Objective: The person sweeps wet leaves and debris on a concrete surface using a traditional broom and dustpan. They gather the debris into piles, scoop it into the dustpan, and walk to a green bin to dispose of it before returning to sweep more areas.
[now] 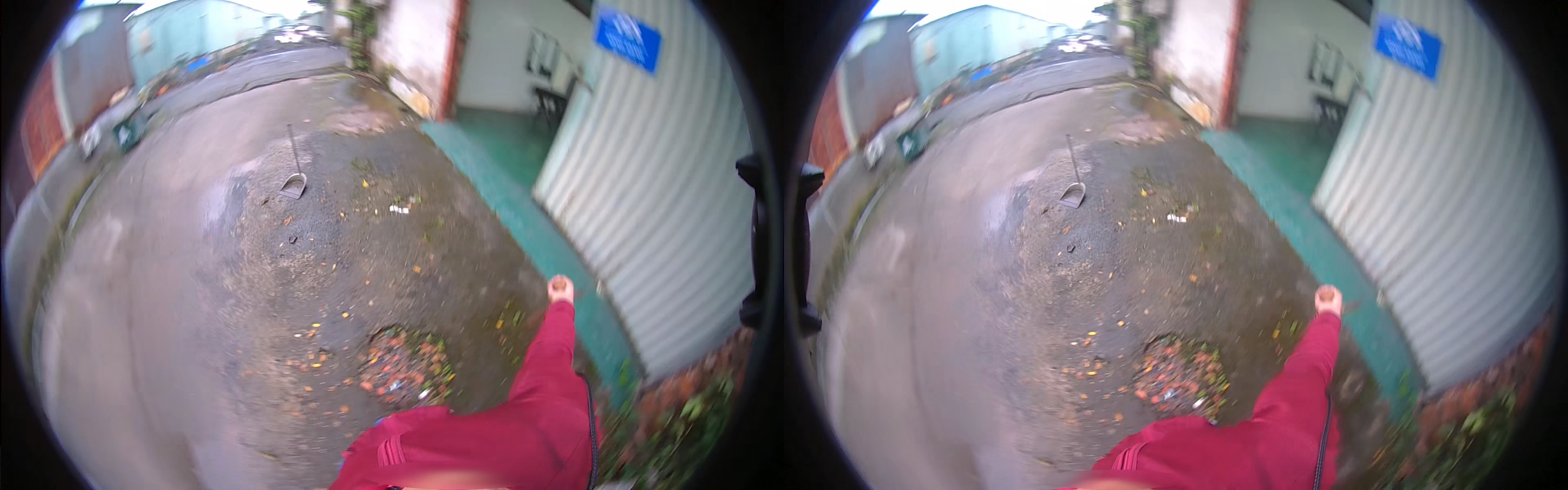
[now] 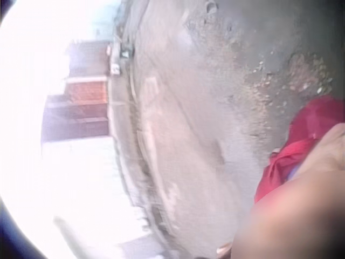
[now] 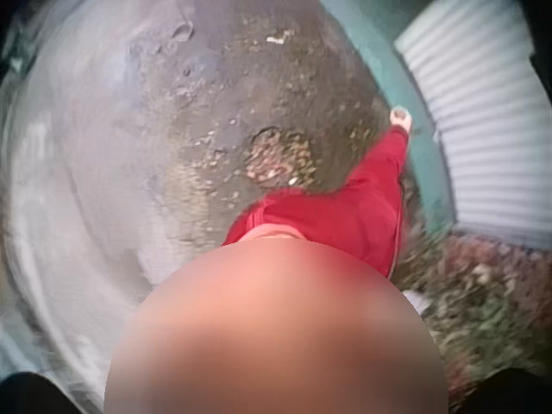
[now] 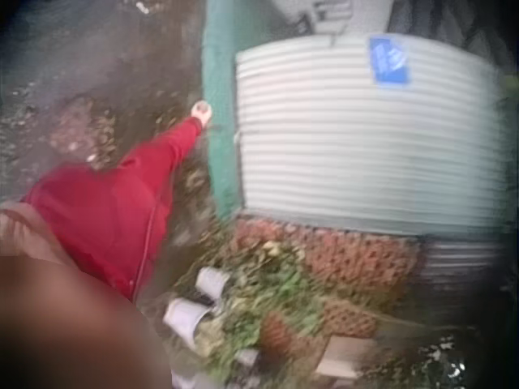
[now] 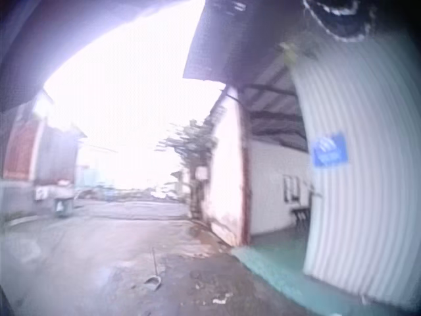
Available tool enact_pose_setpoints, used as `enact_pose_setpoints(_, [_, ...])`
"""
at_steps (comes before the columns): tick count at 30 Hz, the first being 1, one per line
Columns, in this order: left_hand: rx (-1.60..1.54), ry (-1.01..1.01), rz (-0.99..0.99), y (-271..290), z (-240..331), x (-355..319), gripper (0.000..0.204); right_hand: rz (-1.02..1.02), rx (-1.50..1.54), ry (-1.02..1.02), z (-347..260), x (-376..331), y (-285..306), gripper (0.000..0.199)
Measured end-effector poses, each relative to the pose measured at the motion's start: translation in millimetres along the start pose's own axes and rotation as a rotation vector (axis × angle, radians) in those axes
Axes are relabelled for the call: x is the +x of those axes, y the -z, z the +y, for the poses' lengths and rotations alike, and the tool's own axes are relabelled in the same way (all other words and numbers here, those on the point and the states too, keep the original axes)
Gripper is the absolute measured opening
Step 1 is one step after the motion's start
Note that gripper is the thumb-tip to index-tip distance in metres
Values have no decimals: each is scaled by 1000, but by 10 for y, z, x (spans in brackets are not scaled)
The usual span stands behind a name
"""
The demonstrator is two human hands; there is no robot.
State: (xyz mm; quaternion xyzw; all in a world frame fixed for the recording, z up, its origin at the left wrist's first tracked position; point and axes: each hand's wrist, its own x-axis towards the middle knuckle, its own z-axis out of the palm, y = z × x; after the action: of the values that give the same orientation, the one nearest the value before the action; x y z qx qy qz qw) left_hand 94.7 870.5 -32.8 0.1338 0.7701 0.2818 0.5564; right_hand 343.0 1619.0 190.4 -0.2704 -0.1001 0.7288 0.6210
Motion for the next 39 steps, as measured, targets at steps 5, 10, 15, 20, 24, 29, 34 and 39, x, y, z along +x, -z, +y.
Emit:
enact_pose_setpoints(5, [-361, -423, -498, -1369, 2719, -198, 26, -255, -492, 27, -1036, 470, -191, 8])
enact_pose_setpoints(10, [-423, -634, -819, -1873, 3907, -990, 25, 302, -177, -194, -1443, -1039, -147, 10])
enact_pose_setpoints(15, [-452, -512, -929, -1902, 3421, -1186, 25, 430, -465, -574, -1162, -2755, 258, 14])
enact_pose_setpoints(20, [-488, -294, -771, -1496, 2621, -977, 24, 612, -227, -645, -814, -3509, 640, 17])
enact_pose_setpoints(24, [-494, -154, -607, -1101, 2166, -874, 24, 734, 129, -856, -590, -3805, 940, 16])
enact_pose_setpoints(29, [-468, -52, -430, -731, 1717, -753, 24, 853, 102, -937, -354, -4102, 1354, 18])
enact_pose_setpoints(34, [-416, 34, -267, -360, 1251, -810, 23, 929, 285, -933, -215, -4214, 1664, 18])
enact_pose_setpoints(39, [-322, 122, -173, 53, 719, -1042, 23, 894, 184, -953, -144, -4128, 1781, 17])
